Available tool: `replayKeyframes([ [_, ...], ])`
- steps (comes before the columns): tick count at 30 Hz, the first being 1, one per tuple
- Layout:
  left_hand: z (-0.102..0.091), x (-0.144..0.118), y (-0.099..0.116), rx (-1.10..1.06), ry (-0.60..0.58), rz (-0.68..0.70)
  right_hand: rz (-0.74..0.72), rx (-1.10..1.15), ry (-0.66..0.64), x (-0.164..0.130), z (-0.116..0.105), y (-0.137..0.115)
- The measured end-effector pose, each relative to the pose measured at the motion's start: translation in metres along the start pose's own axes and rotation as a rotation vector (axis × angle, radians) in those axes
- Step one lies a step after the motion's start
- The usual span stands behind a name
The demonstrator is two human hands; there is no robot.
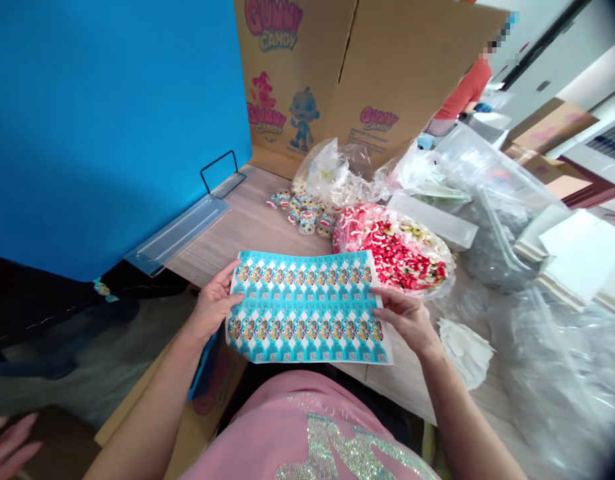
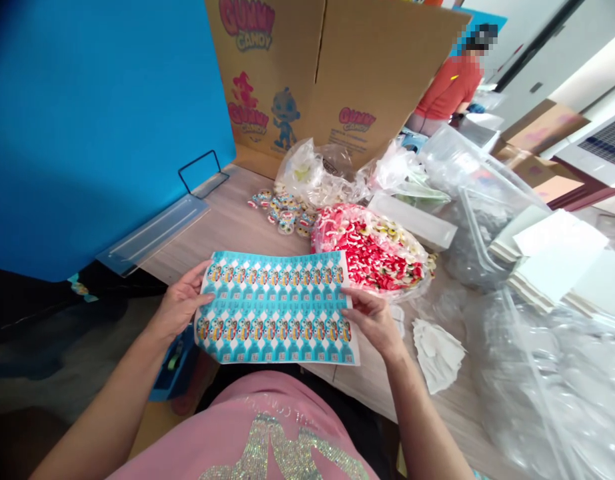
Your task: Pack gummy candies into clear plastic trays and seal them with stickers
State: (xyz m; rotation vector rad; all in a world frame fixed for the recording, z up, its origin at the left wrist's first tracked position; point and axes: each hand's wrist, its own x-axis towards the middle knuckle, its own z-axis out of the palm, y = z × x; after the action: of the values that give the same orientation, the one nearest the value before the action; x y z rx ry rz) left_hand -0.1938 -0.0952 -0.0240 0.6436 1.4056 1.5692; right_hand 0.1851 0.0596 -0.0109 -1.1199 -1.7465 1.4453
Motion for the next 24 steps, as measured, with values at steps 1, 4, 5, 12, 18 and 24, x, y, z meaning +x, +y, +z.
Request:
replayKeyframes([
  [1,-0.001,0.0,-0.001,0.005,0.006,-0.017,0.024,0.05,-0.018,-0.001,0.0,0.0],
  [4,-0.002,-0.001,-0.005,0.041,-0.001,-0.084,0.084,0.109,-0.023,0.001,0.002,0.0],
  [5,-0.002,-0.001,-0.005,0.059,-0.01,-0.1,0.1,0.117,-0.022,0.003,0.004,0.0],
  [12,0.0,-0.013,0.007,0.15,-0.111,-0.149,0.158,0.117,-0.014,0.01,-0.002,-0.001],
  [18,-0.009,-0.021,0.015,0.064,-0.084,-0.22,0.122,0.063,-0.069,-0.012,-0.021,-0.015],
  [24,-0.013,-0.012,0.011,-0.04,-0.015,-0.215,0.127,0.063,-0.087,-0.038,-0.023,-0.033],
])
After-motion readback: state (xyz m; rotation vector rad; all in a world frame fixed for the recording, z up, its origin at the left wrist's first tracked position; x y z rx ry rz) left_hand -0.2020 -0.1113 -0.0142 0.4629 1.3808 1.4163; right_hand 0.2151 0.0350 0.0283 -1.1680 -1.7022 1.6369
